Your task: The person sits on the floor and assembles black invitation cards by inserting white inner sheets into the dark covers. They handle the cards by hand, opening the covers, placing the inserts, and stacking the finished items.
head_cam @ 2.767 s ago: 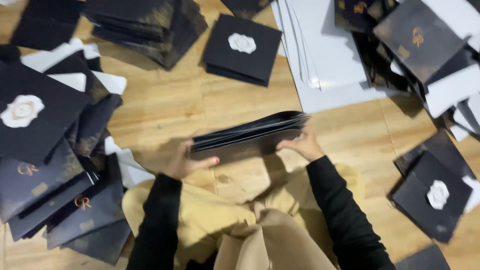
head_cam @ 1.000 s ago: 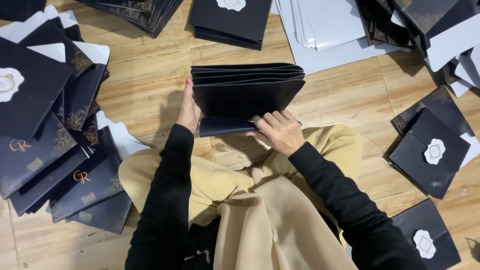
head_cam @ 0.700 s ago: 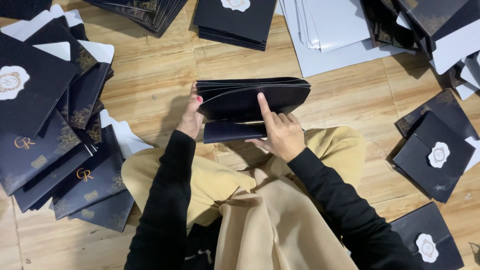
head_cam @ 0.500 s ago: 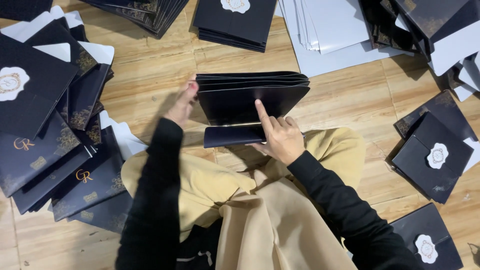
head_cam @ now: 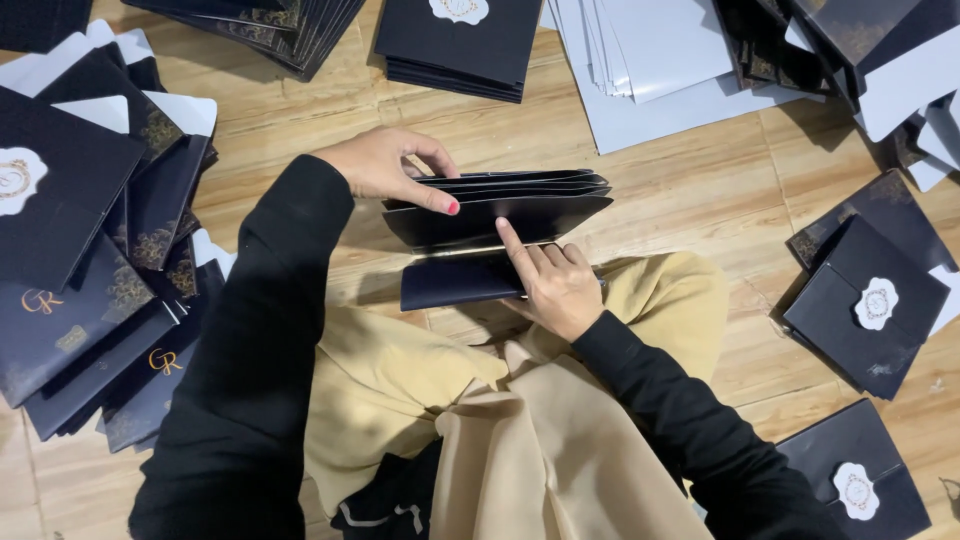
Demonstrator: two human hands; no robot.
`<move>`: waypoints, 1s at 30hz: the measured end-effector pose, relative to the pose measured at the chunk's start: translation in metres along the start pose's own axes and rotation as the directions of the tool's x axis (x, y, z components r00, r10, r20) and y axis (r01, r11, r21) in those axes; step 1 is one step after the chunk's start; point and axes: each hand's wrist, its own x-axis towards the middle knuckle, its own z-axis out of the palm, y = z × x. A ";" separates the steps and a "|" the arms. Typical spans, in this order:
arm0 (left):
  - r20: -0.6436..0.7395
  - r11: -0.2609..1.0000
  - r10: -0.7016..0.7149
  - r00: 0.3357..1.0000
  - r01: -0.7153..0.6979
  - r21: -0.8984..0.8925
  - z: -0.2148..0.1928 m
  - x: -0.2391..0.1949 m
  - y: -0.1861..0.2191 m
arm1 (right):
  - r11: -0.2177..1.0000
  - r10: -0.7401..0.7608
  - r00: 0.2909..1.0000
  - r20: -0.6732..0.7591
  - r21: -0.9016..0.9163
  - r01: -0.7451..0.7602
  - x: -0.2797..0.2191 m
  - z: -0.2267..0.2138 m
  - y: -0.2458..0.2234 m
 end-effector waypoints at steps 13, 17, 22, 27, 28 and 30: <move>0.096 0.989 0.070 0.993 -0.056 -0.138 0.002 -0.001 -0.003 | 0.999 0.006 1.000 0.006 0.040 -0.007 0.000 -0.008 -0.003; 0.102 0.991 0.085 0.991 -0.073 -0.115 0.001 0.000 -0.004 | 0.999 0.007 1.000 -0.008 0.033 -0.007 -0.001 -0.009 -0.005; 0.105 0.993 0.071 0.992 -0.060 -0.105 -0.002 0.000 -0.002 | 0.998 0.013 1.000 0.004 0.056 -0.013 -0.002 -0.011 -0.005; 0.115 0.990 0.060 0.992 -0.045 -0.130 -0.002 0.000 -0.004 | 0.999 0.016 1.000 0.008 0.045 -0.016 -0.001 -0.008 -0.004; 0.119 0.991 0.054 0.991 -0.039 -0.125 -0.003 0.001 -0.005 | 0.999 0.012 1.000 0.012 0.052 -0.013 -0.001 -0.006 -0.004; 0.120 0.991 0.054 0.991 -0.038 -0.127 -0.004 0.000 -0.003 | 0.998 0.010 1.000 0.012 0.056 -0.010 -0.003 -0.004 -0.003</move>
